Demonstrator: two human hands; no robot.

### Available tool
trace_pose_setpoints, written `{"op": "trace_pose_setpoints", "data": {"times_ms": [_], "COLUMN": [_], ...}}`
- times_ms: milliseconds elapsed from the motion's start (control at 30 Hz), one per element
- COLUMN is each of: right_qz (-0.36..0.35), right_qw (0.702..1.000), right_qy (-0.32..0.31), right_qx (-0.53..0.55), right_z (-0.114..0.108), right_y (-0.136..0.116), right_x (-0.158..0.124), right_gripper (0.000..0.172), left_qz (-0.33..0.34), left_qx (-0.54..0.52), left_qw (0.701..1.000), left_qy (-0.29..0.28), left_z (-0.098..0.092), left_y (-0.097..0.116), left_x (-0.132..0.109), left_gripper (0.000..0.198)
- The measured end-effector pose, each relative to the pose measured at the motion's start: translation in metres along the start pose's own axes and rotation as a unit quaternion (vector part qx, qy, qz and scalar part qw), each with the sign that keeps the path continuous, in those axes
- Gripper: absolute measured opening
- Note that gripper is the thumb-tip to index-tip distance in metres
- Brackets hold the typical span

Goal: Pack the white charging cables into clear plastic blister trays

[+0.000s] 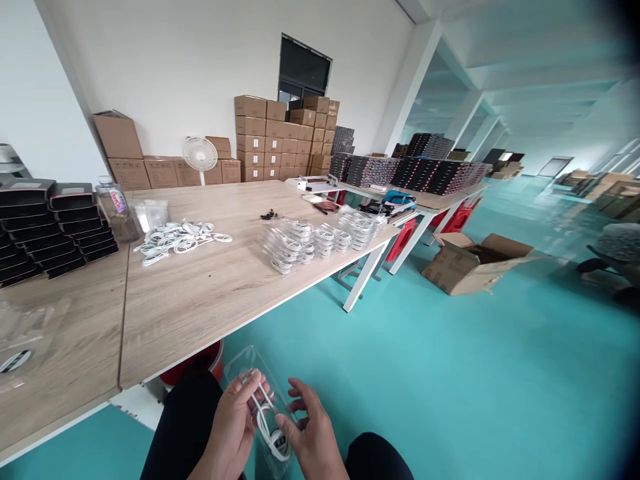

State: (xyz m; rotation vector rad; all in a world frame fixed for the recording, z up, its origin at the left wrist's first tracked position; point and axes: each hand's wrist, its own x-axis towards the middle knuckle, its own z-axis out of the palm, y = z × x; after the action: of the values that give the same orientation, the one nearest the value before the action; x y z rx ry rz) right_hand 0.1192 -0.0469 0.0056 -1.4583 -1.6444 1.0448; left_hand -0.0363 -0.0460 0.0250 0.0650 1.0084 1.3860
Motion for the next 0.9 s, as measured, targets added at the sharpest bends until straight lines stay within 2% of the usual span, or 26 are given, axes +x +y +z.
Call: {"op": "trace_pose_setpoints", "data": {"times_ms": [100, 200, 267, 367, 533, 667, 767, 900], "right_qz": [-0.073, -0.148, -0.166, -0.145, -0.091, -0.042, -0.047, -0.078], "right_qw": [0.991, 0.974, 0.968, 0.975, 0.986, 0.991, 0.993, 0.990], "right_qy": [0.055, 0.068, 0.075, 0.079, 0.105, 0.108, 0.098, 0.104], "right_qx": [-0.093, -0.159, -0.173, -0.151, -0.092, -0.063, -0.045, -0.062], "right_z": [-0.001, -0.001, 0.000, 0.002, 0.008, 0.006, -0.004, -0.018], "right_y": [-0.004, -0.010, -0.013, -0.013, -0.013, -0.015, -0.018, -0.028], "right_x": [-0.007, -0.010, -0.009, -0.007, -0.004, -0.003, -0.004, -0.002], "right_gripper": [0.033, 0.021, 0.017, 0.014, 0.020, 0.014, 0.011, 0.017], "left_qz": [-0.004, -0.038, -0.056, -0.064, -0.043, -0.037, -0.026, -0.007], "left_qx": [-0.014, -0.016, -0.017, -0.022, -0.036, -0.028, 0.004, 0.101], "left_qw": [1.000, 0.997, 0.995, 0.995, 0.995, 0.996, 0.997, 0.989], "left_qy": [-0.008, -0.060, -0.075, -0.077, -0.083, -0.073, -0.073, -0.111], "left_z": [0.000, 0.001, 0.002, 0.004, 0.004, 0.001, 0.000, 0.006], "left_y": [0.000, -0.001, -0.002, -0.001, -0.003, -0.004, 0.001, 0.004], "left_x": [0.000, -0.005, -0.008, -0.010, -0.009, -0.005, -0.005, -0.014], "left_gripper": [0.021, 0.019, 0.019, 0.020, 0.021, 0.022, 0.024, 0.023]}}
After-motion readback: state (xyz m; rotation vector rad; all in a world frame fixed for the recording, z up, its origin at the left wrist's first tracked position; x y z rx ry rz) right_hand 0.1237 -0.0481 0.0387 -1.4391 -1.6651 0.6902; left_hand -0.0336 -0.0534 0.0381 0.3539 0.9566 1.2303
